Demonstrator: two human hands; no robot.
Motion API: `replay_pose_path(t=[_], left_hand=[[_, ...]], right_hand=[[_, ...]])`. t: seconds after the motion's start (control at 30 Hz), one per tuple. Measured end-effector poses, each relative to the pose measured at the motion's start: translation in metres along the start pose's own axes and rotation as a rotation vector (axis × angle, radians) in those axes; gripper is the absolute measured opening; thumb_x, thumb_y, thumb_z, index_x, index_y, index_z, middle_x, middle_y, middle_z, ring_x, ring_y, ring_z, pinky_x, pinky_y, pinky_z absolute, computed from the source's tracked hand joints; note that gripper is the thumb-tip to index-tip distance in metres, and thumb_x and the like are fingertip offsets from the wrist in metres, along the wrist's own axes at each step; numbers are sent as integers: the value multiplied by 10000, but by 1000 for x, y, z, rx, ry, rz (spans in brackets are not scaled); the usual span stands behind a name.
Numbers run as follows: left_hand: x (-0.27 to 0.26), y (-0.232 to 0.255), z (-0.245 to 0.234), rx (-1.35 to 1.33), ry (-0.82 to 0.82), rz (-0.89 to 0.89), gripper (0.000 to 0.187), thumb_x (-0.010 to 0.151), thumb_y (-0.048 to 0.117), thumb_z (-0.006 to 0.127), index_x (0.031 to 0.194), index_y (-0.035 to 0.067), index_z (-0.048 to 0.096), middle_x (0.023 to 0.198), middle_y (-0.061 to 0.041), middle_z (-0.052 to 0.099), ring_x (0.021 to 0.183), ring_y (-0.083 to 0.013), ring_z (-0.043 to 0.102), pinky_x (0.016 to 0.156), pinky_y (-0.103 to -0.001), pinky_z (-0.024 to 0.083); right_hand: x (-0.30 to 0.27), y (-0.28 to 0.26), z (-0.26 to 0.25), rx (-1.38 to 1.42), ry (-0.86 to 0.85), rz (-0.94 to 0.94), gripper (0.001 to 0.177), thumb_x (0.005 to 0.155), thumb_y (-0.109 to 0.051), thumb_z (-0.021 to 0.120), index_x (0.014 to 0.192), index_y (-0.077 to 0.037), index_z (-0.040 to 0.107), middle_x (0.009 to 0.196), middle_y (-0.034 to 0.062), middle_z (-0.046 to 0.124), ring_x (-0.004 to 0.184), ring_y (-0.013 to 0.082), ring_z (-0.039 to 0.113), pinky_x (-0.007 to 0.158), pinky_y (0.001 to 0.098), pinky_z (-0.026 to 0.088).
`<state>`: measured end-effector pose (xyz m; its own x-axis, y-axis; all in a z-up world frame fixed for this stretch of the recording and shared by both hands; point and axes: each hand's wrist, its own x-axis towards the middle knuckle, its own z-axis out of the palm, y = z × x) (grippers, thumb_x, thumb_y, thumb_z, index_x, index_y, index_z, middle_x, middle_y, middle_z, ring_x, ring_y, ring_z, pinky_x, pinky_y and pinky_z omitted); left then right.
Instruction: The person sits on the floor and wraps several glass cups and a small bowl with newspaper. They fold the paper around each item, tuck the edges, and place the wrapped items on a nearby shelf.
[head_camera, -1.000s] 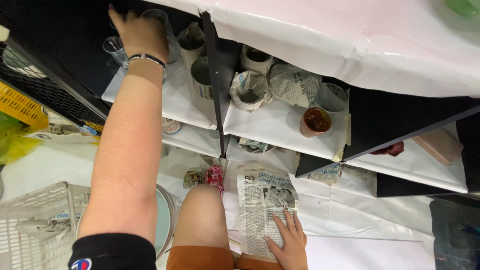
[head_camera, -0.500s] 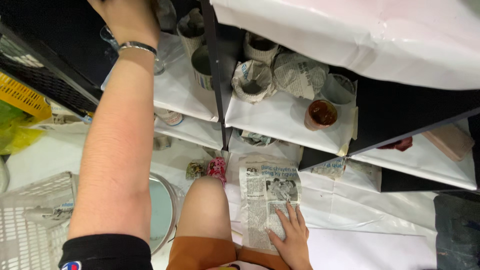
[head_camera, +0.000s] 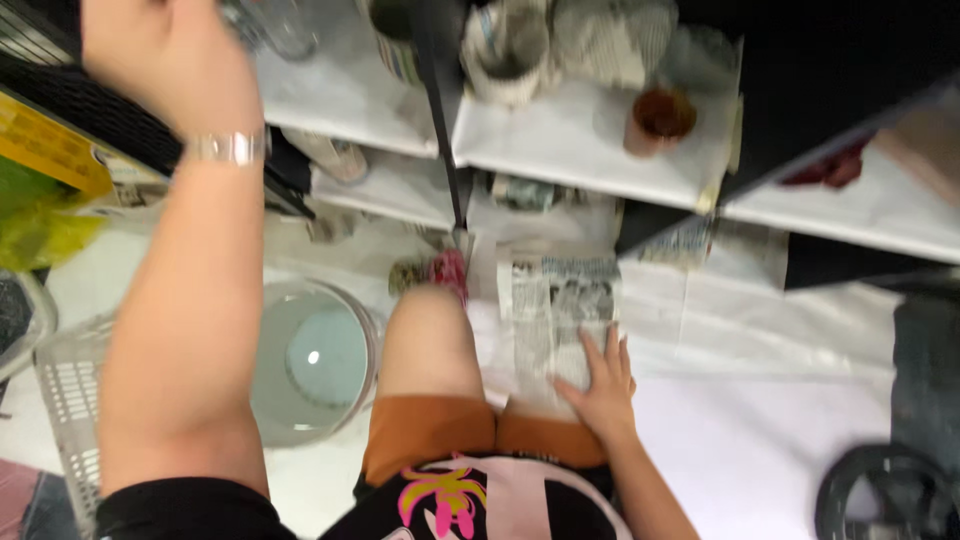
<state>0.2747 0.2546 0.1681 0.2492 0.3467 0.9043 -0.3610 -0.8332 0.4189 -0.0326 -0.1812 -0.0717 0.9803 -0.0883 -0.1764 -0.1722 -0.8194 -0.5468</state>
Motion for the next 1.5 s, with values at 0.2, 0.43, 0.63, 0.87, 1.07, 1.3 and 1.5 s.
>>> replay_pose_path(t=[0.2, 0.43, 0.63, 0.87, 1.07, 1.3, 1.5], left_hand=[[-153, 150, -141, -226, -238, -556, 66, 1065, 46, 674, 1048, 20, 732, 879, -38, 696, 780, -141, 652, 722, -276, 548], [-364, 230, -178, -877, -731, -1522, 79, 881, -3, 741, 956, -10, 717, 997, -86, 751, 919, -134, 700, 865, -273, 563], [-427, 232, -179, -820, -940, -1494, 130, 907, 76, 771, 987, -23, 745, 983, -71, 772, 887, -96, 690, 832, -246, 564], [-434, 224, -193, -837, -1070, -1422, 146, 904, 89, 781, 1008, -11, 753, 964, -47, 777, 863, -79, 689, 797, -230, 557], [-414, 221, -184, -748, -1217, -1154, 115, 898, 93, 795, 970, 5, 777, 936, -46, 785, 838, -74, 693, 775, -225, 563], [-396, 219, -168, -815, -1314, -1126, 113, 898, 115, 763, 954, 16, 763, 904, -33, 786, 826, -62, 708, 769, -223, 577], [-377, 220, -165, -587, -1273, -705, 411, 859, 238, 835, 1175, 31, 673, 1139, -130, 730, 1035, -218, 714, 912, -327, 566]], right_hand=[[-14, 20, 13, 185, 121, 48, 732, 879, -385, 755, 1550, -234, 505, 1676, 219, 333, 1466, 436, 417, 1205, 496, 358], [-20, 43, 19, 660, 244, 169, 788, 785, -55, 754, 1505, -92, 436, 1352, 194, 530, 1181, 280, 560, 997, 380, 499], [-25, 77, 15, 1130, 89, 310, 577, 902, 77, 595, 1465, -26, 517, 1161, 163, 615, 1021, 171, 614, 894, 280, 525], [-56, 98, 15, 1271, -20, 222, 415, 889, 94, 536, 1288, -21, 545, 1257, 83, 662, 1116, 148, 627, 940, 285, 505], [-79, 59, -24, 390, 394, -29, 431, 948, -26, 664, 1368, -71, 576, 1381, 160, 558, 1262, 285, 514, 1072, 398, 432], [-71, -16, -68, -243, 62, -563, 865, 611, -453, 880, 1387, -190, 602, 1470, 113, 548, 1357, 344, 501, 1081, 541, 351], [-50, -4, -56, -165, 22, -583, 898, 637, -412, 897, 1445, -211, 563, 1518, 127, 501, 1400, 370, 473, 1134, 511, 387]])
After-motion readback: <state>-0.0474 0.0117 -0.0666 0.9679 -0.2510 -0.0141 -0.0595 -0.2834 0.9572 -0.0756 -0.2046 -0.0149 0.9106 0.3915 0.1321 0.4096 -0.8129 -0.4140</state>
